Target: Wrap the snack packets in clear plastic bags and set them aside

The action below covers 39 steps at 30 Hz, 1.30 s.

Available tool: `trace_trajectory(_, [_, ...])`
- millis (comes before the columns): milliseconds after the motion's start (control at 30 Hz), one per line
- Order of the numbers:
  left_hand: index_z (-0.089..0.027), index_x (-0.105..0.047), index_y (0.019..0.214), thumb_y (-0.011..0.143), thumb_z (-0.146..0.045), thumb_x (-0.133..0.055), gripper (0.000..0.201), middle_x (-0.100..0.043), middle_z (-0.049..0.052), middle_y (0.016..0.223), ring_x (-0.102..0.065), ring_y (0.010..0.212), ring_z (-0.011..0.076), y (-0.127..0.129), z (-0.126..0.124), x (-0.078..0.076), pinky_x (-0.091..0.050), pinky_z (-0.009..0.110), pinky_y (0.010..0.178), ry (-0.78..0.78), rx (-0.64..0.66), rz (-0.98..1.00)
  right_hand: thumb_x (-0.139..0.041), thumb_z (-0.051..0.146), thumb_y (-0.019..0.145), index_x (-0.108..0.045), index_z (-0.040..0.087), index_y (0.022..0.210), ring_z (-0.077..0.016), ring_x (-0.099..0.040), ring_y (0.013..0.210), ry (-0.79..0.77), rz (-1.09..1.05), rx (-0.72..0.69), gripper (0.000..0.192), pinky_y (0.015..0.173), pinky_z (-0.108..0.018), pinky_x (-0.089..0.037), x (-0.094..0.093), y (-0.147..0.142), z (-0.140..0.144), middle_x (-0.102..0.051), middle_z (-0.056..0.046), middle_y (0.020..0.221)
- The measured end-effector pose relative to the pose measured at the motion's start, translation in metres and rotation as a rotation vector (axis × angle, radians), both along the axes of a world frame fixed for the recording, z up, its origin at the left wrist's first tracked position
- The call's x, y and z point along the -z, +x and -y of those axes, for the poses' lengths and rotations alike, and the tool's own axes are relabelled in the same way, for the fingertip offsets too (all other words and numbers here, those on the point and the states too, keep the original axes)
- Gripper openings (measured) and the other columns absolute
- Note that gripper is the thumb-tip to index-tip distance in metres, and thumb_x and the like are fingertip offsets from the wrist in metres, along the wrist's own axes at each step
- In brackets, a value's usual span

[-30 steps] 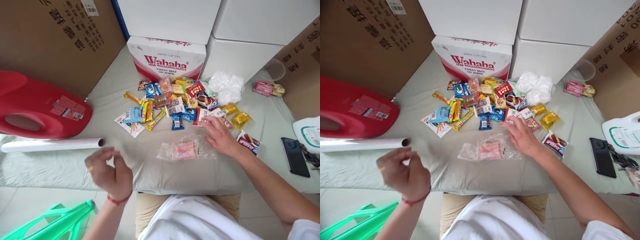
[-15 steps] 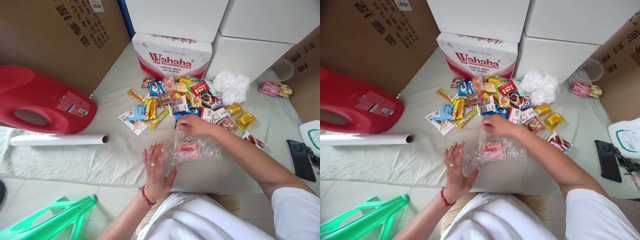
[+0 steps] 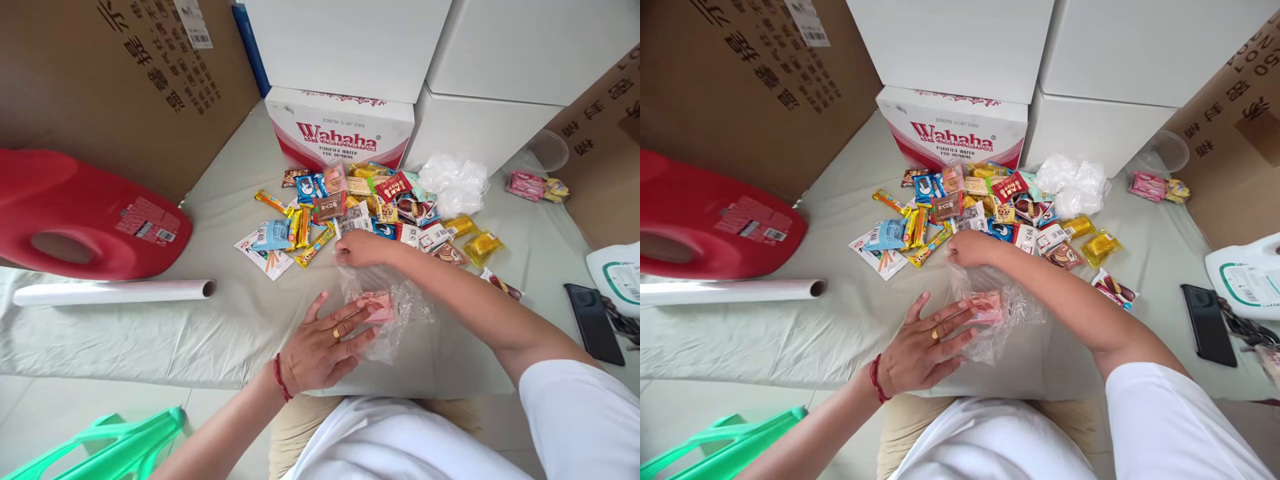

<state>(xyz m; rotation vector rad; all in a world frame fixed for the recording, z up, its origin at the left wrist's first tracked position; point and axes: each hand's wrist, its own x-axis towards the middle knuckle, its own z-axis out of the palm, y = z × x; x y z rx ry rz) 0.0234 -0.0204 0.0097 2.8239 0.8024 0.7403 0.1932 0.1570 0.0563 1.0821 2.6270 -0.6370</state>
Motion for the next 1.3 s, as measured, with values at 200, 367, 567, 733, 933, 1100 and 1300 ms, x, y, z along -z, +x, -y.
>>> trace_trajectory(200, [-0.027,-0.021,0.163,0.103,-0.062,-0.021,0.070,-0.073,0.008,0.126,-0.051,0.140,0.0296,-0.007,-0.017,0.001,0.015,0.061,0.123,-0.186,-0.020,0.092,-0.066,0.017,0.089,-0.068,0.013,0.116,-0.0177,-0.065,0.089,-0.097,-0.248,0.073,0.028,0.077,-0.025,-0.044,-0.003,0.007,0.001,-0.073,-0.009,0.108])
trace_trajectory(367, [-0.028,-0.055,0.146,0.106,-0.047,-0.017,0.058,-0.075,0.004,0.093,-0.059,0.129,0.0277,-0.010,-0.022,0.000,0.008,0.061,0.124,-0.216,-0.247,0.058,-0.052,0.006,0.085,-0.063,0.017,0.124,-0.0199,-0.064,0.102,0.150,-0.608,0.199,0.042,0.091,-0.033,-0.049,-0.023,0.073,0.034,-0.068,-0.009,0.118])
trace_trajectory(567, [-0.022,-0.073,0.119,0.104,-0.037,-0.035,0.044,-0.074,0.010,0.098,-0.063,0.112,0.0318,-0.026,-0.012,0.012,-0.023,0.069,0.115,-0.271,-0.670,-0.072,-0.054,0.023,0.097,-0.067,0.026,0.114,-0.0262,-0.062,0.108,0.326,-0.633,0.348,0.022,0.097,-0.045,-0.049,-0.020,0.135,0.128,-0.069,-0.009,0.110])
trace_trajectory(733, [-0.020,-0.068,0.130,0.095,-0.031,-0.047,0.042,-0.064,0.017,0.123,-0.054,0.125,0.0362,-0.036,0.004,0.022,-0.039,0.063,0.109,-0.227,-0.670,0.072,-0.075,0.055,0.084,-0.050,0.024,0.148,-0.0368,-0.042,0.138,0.253,-0.448,0.228,0.075,0.114,-0.059,-0.040,0.014,0.120,0.183,-0.053,-0.016,0.147])
trace_trajectory(933, [-0.038,-0.065,0.134,0.069,-0.009,-0.056,0.072,-0.034,0.005,0.166,-0.008,0.158,0.0434,-0.025,-0.010,0.011,-0.005,0.076,0.120,-0.145,-0.384,-0.048,-0.059,0.021,0.097,-0.071,0.027,0.121,-0.0315,-0.043,0.133,0.309,-0.442,0.158,0.028,0.109,-0.053,-0.043,0.021,0.107,0.170,-0.060,-0.009,0.139])
trace_trajectory(1100, [-0.026,-0.075,0.105,0.076,-0.026,-0.062,0.032,-0.044,0.009,0.160,-0.012,0.157,0.0439,-0.032,-0.023,0.000,0.004,0.077,0.120,-0.241,-0.360,-0.127,-0.054,0.018,0.098,-0.072,0.023,0.110,-0.0252,-0.058,0.113,0.132,-0.581,0.039,0.022,0.098,-0.044,-0.047,0.001,0.108,0.142,-0.072,-0.008,0.109])
trace_trajectory(1300, [-0.026,-0.073,0.080,0.091,-0.035,-0.058,0.020,-0.062,0.005,0.143,-0.021,0.156,0.0389,-0.047,-0.011,0.015,-0.004,0.076,0.119,-0.328,-0.524,-0.005,-0.049,0.028,0.102,-0.068,0.017,0.087,-0.0168,-0.059,0.074,-0.024,-0.471,0.208,0.027,0.067,-0.027,-0.041,0.006,0.095,0.111,-0.067,-0.004,0.079])
